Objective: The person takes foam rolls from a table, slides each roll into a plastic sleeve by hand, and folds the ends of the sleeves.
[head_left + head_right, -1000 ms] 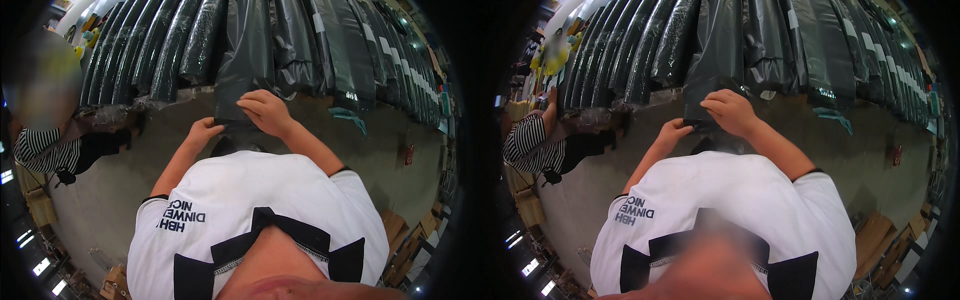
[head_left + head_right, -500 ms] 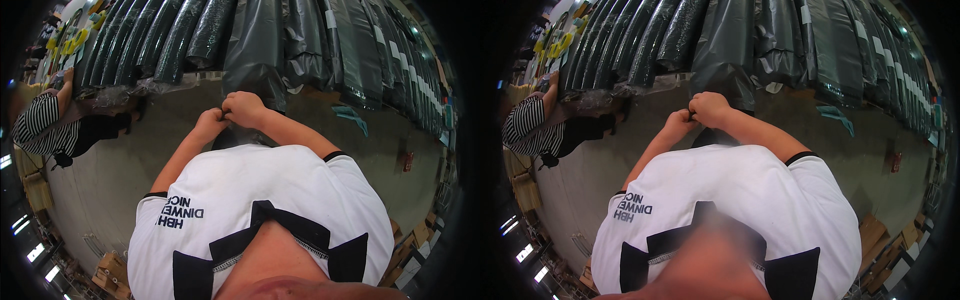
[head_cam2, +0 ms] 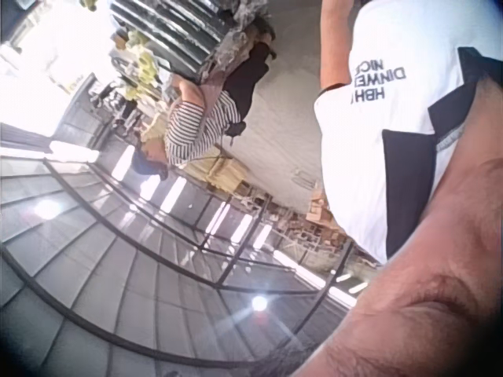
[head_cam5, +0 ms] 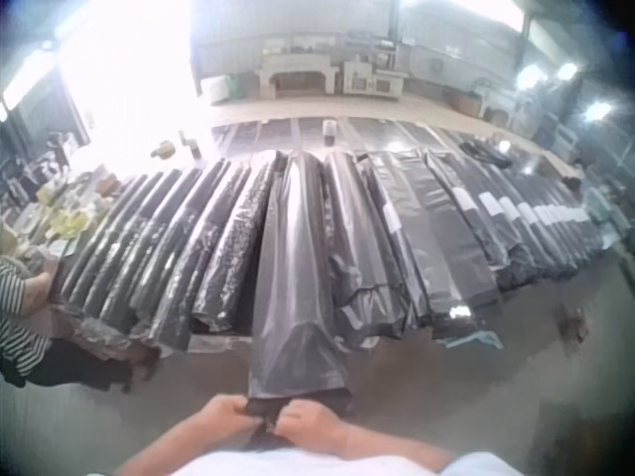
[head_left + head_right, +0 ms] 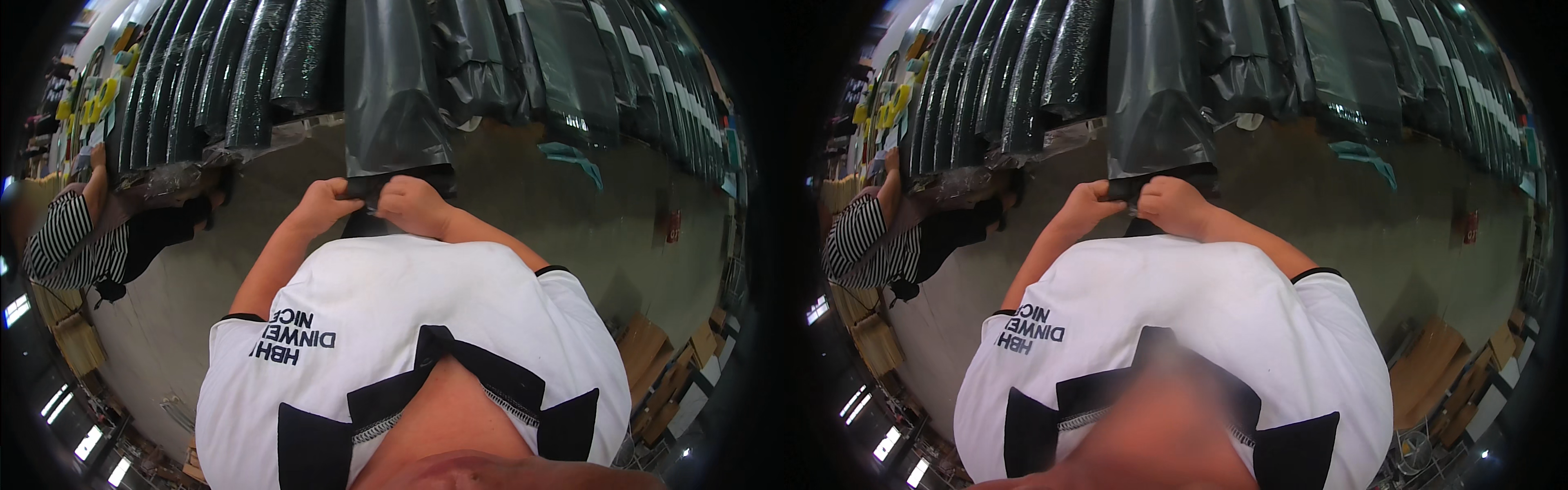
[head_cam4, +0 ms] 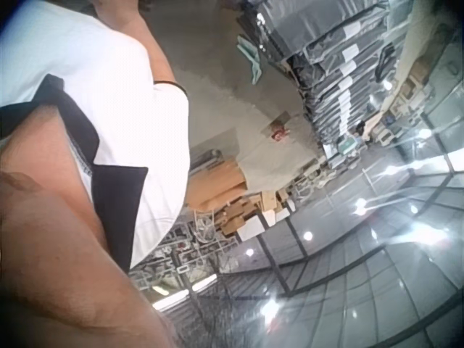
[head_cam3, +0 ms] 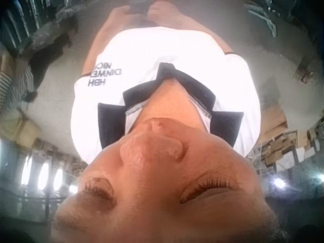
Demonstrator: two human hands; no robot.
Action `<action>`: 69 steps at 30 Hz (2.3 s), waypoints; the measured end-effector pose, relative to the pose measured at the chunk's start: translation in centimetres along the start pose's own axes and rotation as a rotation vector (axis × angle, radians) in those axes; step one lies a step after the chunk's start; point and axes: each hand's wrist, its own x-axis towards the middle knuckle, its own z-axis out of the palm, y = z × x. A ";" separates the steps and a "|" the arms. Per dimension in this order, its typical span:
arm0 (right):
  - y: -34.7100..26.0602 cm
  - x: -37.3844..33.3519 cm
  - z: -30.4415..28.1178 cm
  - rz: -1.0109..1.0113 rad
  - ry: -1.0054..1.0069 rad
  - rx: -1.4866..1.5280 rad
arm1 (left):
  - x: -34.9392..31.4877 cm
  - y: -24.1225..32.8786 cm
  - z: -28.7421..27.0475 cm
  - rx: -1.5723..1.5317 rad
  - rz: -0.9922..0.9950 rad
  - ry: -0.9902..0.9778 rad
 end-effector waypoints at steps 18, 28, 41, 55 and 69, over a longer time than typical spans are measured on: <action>4.8 -5.8 -12.1 0.032 0.033 -0.872 | 8.2 5.5 -6.6 1.611 1.229 0.146; 7.7 0.4 -10.8 -0.241 -0.193 -0.642 | 8.0 6.7 -6.7 1.493 1.222 -0.125; 6.6 2.8 -12.4 0.230 0.171 0.078 | 7.6 3.9 -6.1 0.585 0.902 0.103; 8.7 10.4 -11.2 1.003 0.128 -0.439 | 15.0 5.0 -2.7 0.501 0.218 0.791; 7.9 11.6 -11.1 0.640 0.173 -0.650 | 14.0 8.2 -0.5 0.603 0.380 0.665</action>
